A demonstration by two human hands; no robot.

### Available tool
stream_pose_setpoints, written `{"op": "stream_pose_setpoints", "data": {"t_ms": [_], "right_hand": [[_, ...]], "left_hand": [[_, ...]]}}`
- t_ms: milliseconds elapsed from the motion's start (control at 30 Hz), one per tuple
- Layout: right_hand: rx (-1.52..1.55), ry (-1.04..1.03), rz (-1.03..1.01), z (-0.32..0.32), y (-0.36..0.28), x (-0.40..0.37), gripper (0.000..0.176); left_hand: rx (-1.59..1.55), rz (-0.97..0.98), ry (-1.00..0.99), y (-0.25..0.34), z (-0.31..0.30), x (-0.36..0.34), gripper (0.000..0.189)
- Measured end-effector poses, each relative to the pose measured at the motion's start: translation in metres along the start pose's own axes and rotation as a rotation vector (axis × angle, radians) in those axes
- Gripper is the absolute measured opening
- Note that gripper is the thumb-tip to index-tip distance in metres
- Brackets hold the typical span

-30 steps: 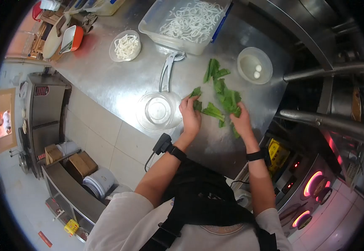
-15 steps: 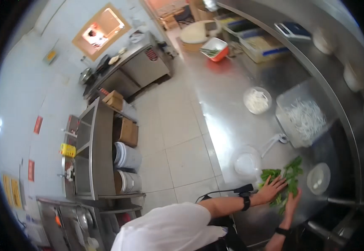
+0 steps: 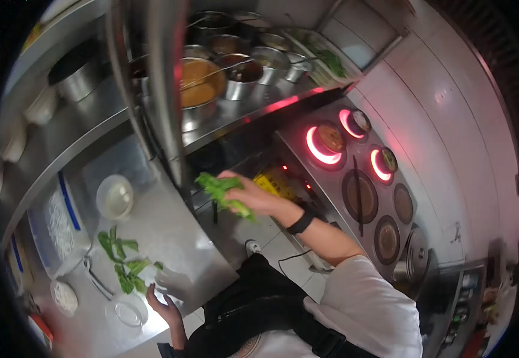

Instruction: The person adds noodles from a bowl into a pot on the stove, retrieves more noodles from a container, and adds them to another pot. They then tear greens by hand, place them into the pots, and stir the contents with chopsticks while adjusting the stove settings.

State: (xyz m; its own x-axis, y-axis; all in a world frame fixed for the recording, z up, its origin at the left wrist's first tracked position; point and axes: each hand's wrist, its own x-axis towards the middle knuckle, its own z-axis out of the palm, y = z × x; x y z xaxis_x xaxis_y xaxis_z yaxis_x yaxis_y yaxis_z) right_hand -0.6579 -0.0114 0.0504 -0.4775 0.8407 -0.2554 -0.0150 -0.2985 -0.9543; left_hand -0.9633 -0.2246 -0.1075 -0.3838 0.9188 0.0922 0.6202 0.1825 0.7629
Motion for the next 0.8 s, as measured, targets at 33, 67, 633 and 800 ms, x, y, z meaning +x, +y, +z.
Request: {"op": "stream_pose_setpoints", "data": {"t_ms": [33, 67, 633, 800], "right_hand": [[-0.019, 0.09, -0.013, -0.032, -0.005, -0.013, 0.034], [-0.042, 0.174, -0.021, -0.057, -0.01, -0.029, 0.034], [-1.406, 0.89, 0.345, -0.474, 0.03, -0.065, 0.044], [-1.084, 0.749, 0.035, -0.527, 0.026, -0.092, 0.028]], "left_hand": [[0.007, 0.002, -0.022, 0.007, 0.005, -0.004, 0.049], [-0.033, 0.021, -0.061, 0.018, 0.007, -0.004, 0.049], [-0.003, 0.049, -0.26, 0.175, 0.185, 0.006, 0.041], [-0.018, 0.016, -0.226, 0.176, 0.177, 0.011, 0.041]]}}
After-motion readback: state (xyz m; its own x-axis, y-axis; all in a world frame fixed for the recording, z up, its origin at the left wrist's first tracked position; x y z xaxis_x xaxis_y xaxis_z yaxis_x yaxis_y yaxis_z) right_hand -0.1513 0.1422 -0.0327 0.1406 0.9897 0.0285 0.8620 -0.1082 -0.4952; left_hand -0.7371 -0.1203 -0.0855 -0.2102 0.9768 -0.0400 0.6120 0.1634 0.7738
